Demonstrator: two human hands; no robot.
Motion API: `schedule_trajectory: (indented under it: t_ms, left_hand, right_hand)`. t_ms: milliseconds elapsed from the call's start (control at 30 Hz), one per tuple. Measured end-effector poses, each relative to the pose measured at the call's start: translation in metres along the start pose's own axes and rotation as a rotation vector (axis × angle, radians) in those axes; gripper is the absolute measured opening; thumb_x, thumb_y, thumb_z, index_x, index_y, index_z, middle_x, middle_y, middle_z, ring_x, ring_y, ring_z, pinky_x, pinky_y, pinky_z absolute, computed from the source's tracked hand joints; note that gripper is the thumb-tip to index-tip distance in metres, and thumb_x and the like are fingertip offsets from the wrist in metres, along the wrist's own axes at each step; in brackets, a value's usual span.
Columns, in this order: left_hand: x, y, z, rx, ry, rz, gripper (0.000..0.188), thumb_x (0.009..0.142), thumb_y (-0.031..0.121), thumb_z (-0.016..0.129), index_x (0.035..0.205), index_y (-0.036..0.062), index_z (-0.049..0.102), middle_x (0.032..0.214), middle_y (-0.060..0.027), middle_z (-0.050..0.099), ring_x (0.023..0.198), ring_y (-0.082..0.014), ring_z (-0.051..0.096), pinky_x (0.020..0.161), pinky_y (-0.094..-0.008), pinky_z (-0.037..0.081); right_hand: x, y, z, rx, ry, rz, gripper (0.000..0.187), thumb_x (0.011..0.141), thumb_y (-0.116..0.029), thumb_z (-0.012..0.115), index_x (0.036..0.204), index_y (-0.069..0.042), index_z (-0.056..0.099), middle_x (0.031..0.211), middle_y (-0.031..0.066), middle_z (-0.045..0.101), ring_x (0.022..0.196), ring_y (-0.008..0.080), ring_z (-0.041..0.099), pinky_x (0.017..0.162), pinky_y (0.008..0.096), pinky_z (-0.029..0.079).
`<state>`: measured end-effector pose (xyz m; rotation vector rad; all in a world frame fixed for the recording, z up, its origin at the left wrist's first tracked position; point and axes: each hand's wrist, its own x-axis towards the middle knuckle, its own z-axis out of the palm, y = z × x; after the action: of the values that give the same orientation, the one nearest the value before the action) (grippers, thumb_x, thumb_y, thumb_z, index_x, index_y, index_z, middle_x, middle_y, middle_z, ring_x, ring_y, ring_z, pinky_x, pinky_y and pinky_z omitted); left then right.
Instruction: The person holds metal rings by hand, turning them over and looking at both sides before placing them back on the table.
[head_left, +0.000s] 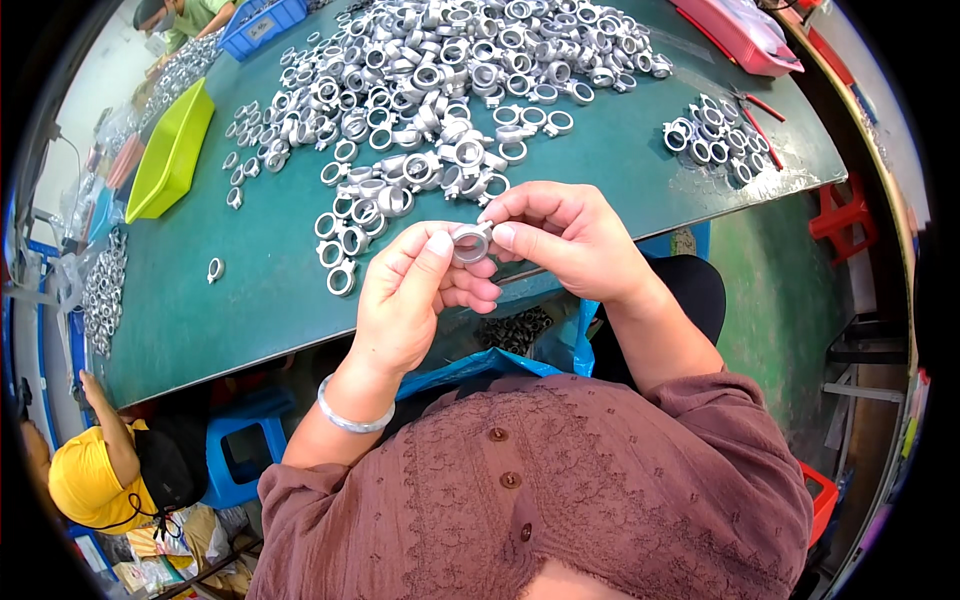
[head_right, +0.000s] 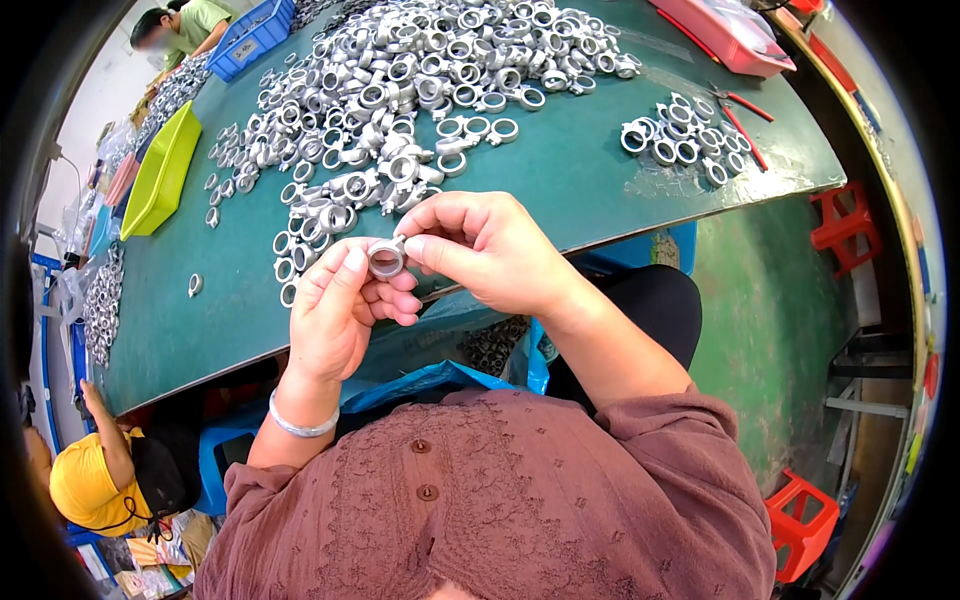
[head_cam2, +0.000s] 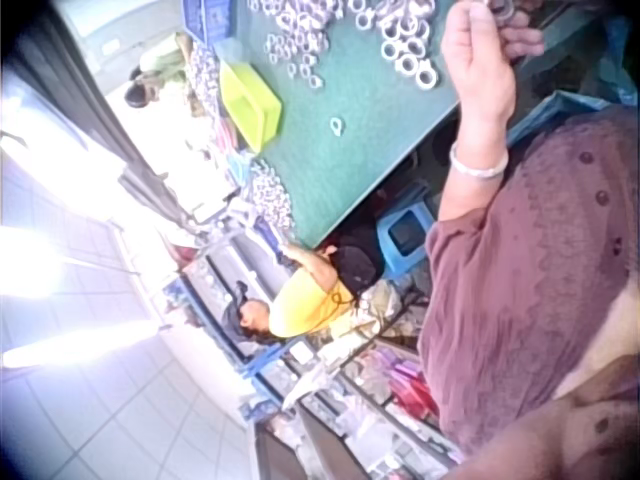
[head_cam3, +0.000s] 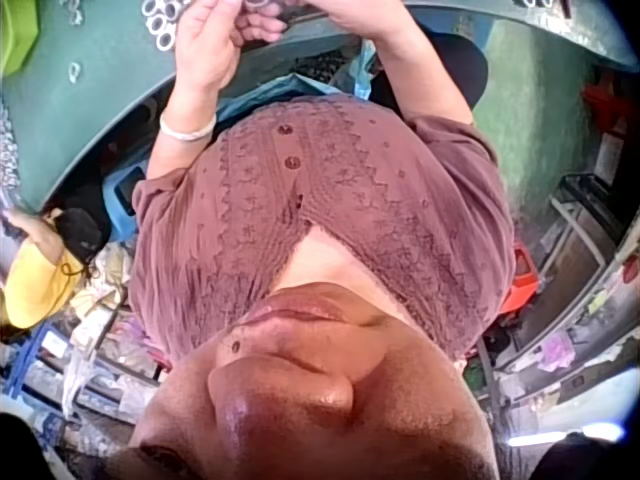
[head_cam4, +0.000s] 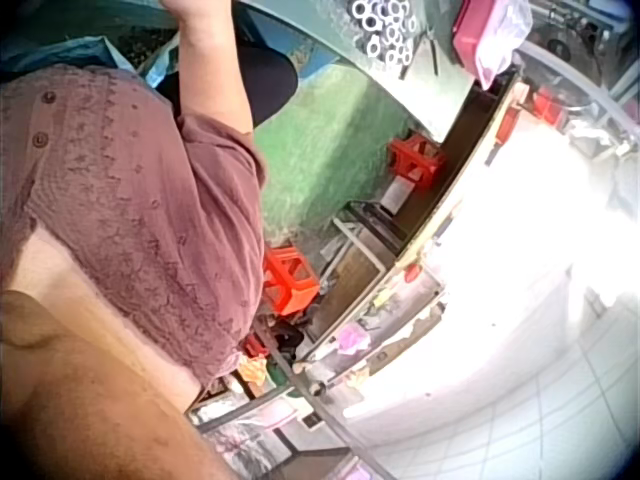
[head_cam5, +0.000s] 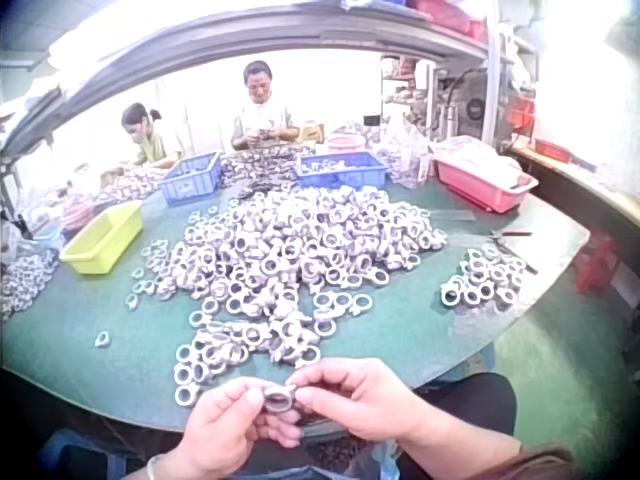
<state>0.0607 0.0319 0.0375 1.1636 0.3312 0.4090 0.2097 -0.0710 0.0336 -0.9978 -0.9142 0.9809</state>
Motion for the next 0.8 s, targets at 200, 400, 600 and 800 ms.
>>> schedule_trajectory:
  t_ms: [200, 400, 600, 800]
  left_hand:
    - [-0.0002, -0.0009, -0.0021, -0.018, -0.031, -0.012, 0.021, 0.092, 0.018, 0.046, 0.1, -0.0009, 0.052, 0.088, -0.0114, 0.061, 0.071, -0.0161, 0.062, 0.064, -0.0281, 0.053]
    - [-0.0017, -0.0008, 0.0019, -0.079, -0.082, -0.081, 0.016, 0.091, 0.015, 0.046, 0.098, 0.0013, 0.049, 0.089, -0.0147, 0.062, 0.073, -0.018, 0.064, 0.064, -0.0278, 0.054]
    - [-0.001, -0.0028, 0.0024, -0.134, -0.087, -0.107, 0.015, 0.091, 0.015, 0.046, 0.097, 0.0021, 0.049, 0.09, -0.0148, 0.062, 0.074, -0.0181, 0.064, 0.064, -0.027, 0.053]
    - [0.0001, -0.003, 0.001, -0.147, -0.058, -0.105, 0.02, 0.086, 0.009, 0.055, 0.102, 0.0021, 0.046, 0.089, -0.0119, 0.061, 0.075, -0.017, 0.062, 0.067, -0.0286, 0.053]
  right_hand:
    - [0.0004, 0.0019, -0.0015, -0.026, 0.009, -0.01, 0.014, 0.084, -0.003, 0.055, 0.095, 0.004, 0.059, 0.084, 0.005, 0.062, 0.077, 0.0083, 0.057, 0.07, 0.0219, 0.047]
    - [0.0018, 0.0013, -0.0015, -0.079, 0.035, -0.015, 0.014, 0.084, -0.004, 0.055, 0.094, 0.003, 0.06, 0.083, 0.0041, 0.062, 0.076, 0.0075, 0.057, 0.069, 0.0216, 0.047]
    - [0.0026, 0.003, -0.0034, -0.09, 0.03, -0.021, 0.014, 0.084, -0.004, 0.056, 0.094, 0.003, 0.061, 0.082, 0.0037, 0.062, 0.075, 0.0069, 0.056, 0.068, 0.0216, 0.047]
    - [0.0023, 0.0039, -0.0042, -0.054, 0.028, -0.025, 0.014, 0.084, -0.005, 0.056, 0.094, 0.003, 0.061, 0.082, 0.0034, 0.062, 0.075, 0.0068, 0.056, 0.069, 0.0215, 0.047]
